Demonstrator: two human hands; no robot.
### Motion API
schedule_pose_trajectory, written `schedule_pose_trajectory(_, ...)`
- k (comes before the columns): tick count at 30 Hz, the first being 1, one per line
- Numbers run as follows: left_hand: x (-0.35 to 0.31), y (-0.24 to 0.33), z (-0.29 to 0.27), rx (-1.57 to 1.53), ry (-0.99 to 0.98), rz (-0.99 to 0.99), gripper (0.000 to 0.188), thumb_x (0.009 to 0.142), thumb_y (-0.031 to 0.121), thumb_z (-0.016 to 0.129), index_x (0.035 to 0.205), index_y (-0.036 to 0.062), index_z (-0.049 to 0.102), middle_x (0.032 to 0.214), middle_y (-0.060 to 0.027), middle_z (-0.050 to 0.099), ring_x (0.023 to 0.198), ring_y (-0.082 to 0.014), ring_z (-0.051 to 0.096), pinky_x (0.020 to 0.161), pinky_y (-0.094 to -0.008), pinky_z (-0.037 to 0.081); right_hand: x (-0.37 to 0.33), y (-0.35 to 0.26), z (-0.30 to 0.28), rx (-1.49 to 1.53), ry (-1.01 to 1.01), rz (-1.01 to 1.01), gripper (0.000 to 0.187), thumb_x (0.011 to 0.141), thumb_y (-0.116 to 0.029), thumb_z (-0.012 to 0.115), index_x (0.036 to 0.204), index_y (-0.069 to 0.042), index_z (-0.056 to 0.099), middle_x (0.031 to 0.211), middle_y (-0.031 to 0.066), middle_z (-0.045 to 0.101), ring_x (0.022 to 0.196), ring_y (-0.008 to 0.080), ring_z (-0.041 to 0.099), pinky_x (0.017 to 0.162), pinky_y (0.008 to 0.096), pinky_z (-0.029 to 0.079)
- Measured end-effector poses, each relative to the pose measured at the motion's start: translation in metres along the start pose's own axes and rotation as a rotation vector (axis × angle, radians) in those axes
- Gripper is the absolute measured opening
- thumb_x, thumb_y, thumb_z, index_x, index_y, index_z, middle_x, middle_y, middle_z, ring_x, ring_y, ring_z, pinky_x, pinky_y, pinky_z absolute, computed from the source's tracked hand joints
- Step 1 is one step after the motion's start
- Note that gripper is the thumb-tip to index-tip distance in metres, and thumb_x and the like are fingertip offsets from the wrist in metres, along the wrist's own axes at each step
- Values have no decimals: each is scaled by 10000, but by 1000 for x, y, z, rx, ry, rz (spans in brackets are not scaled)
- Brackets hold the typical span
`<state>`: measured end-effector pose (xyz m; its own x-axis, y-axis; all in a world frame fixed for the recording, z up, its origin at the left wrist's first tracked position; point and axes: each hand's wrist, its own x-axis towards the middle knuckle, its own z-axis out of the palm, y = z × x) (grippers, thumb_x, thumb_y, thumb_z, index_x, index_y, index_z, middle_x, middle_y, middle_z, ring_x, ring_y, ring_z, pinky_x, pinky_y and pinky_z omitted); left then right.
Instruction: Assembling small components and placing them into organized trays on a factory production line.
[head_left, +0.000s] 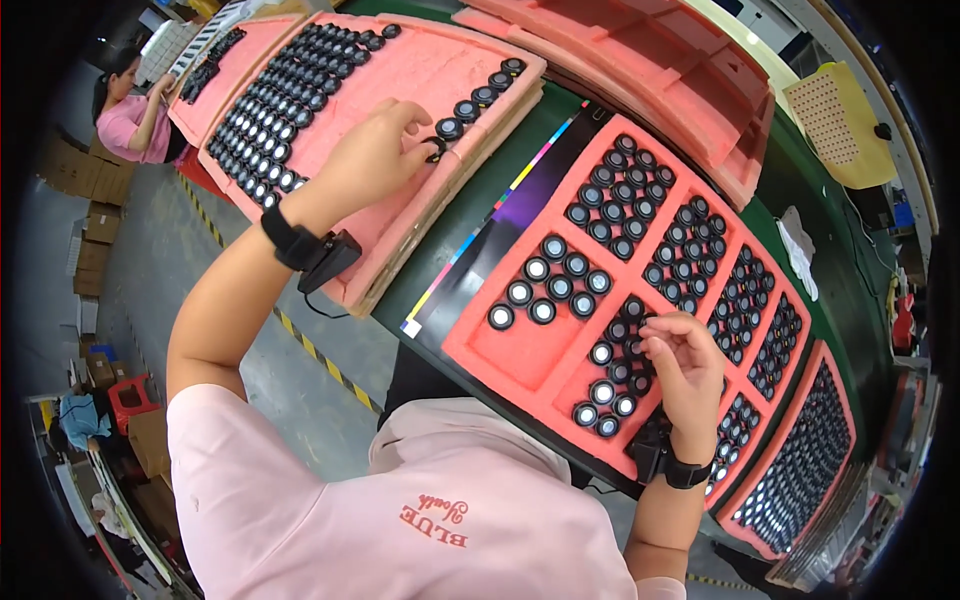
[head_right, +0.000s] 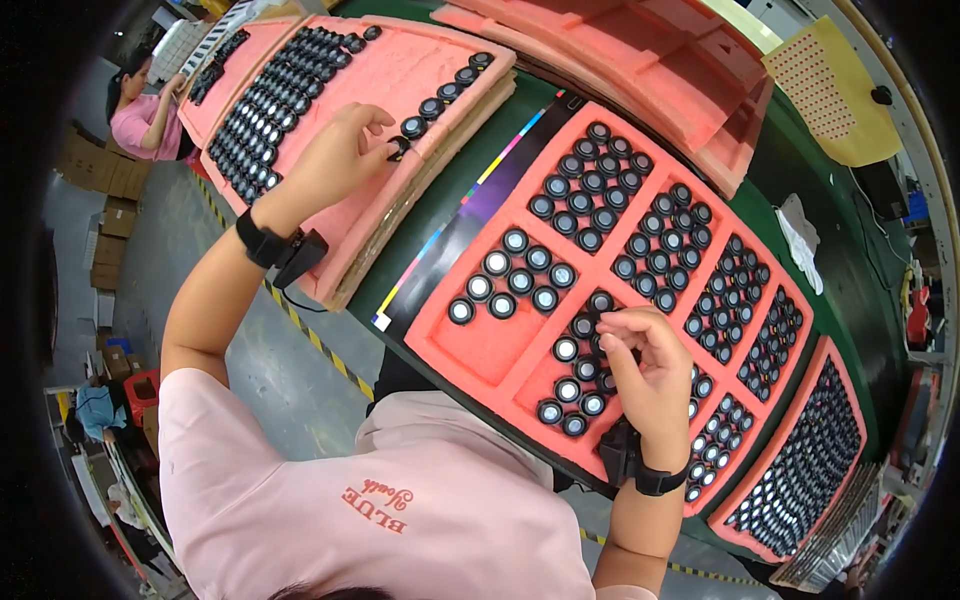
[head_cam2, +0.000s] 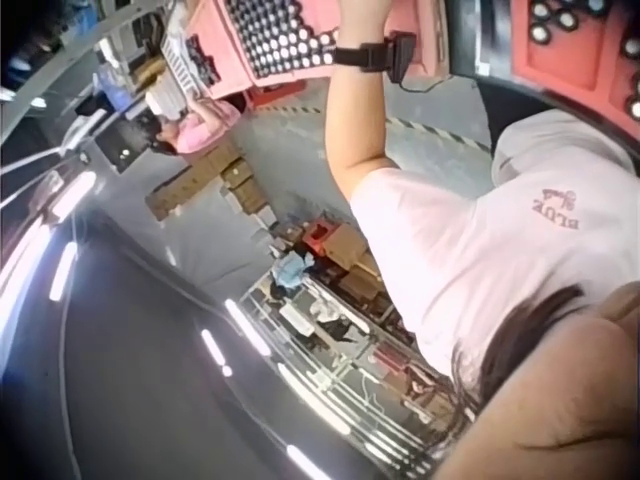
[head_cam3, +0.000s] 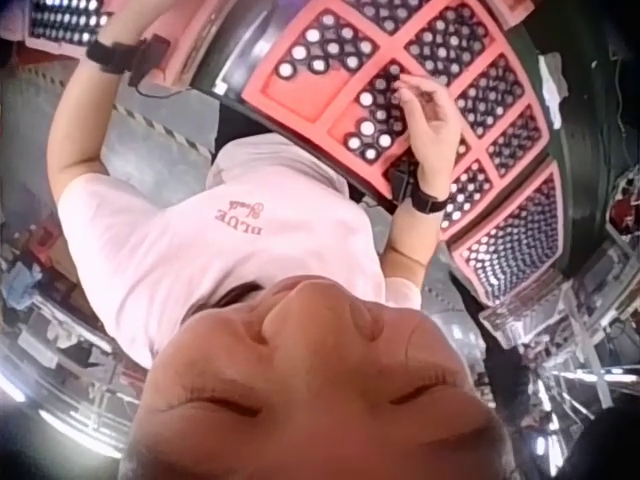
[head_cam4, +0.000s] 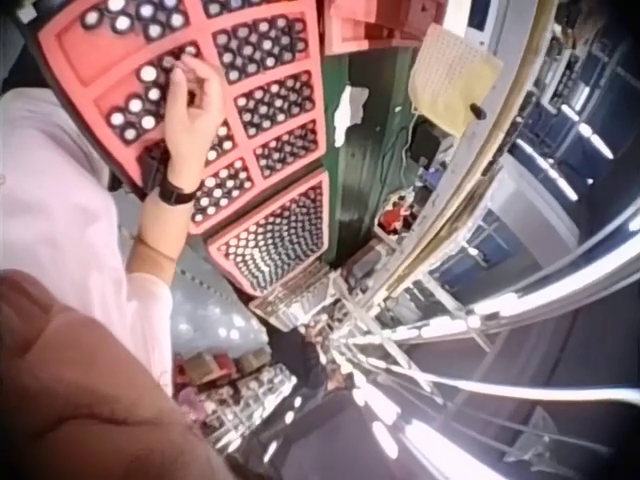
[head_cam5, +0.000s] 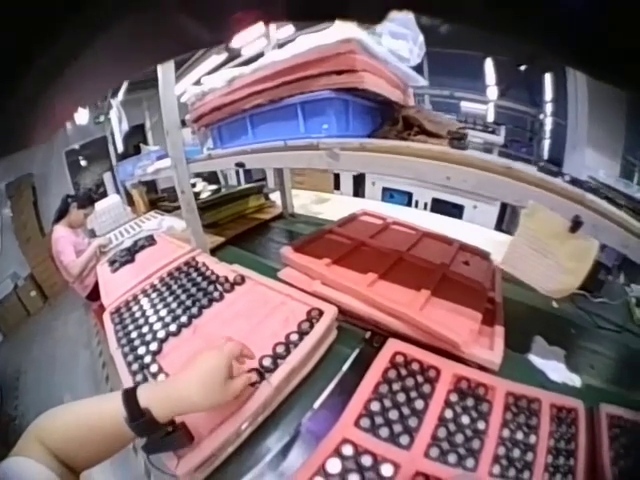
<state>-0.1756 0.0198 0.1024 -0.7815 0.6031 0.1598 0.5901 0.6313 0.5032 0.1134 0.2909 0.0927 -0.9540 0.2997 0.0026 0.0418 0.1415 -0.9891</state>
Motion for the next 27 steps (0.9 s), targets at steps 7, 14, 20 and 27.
schedule_pose_trajectory(7, -77, 84, 10, 105, -194, 391, 207, 791, 196, 656, 897, 28, 596, 894, -117, 600, 836, -285, 609, 687, -370, 508, 11, -33, 33, -506, -257, -92, 220, 807, 21, 623, 1025, 3, 611, 935, 99, 598, 831, 178, 618, 715, 268, 502)
schedule_pose_trajectory(14, -103, 87, 47, 182, -201, 471, 184, 747, 173, 681, 864, 55, 603, 811, -67, 551, 762, -229, 579, 620, -325, 488, 38, -23, 72, -941, -366, -313, 274, 764, -115, 689, 1020, -38, 629, 932, 112, 585, 857, 263, 613, 719, 343, 513)
schedule_pose_trajectory(20, -103, 87, 59, 169, -151, 431, 192, 740, 187, 685, 852, 56, 599, 813, -66, 526, 755, -230, 570, 619, -324, 482, 43, -9, 79, -1076, -350, -325, 270, 740, -124, 690, 993, -64, 617, 880, 91, 557, 840, 267, 598, 705, 361, 504)
schedule_pose_trajectory(27, -101, 96, 56, 32, -142, 441, 230, 709, 165, 702, 871, 56, 581, 863, -66, 543, 759, -252, 562, 642, -331, 483, 39, -2, 81, -1026, -298, -374, 240, 707, -103, 685, 926, -60, 595, 887, 91, 571, 845, 269, 595, 697, 359, 501)
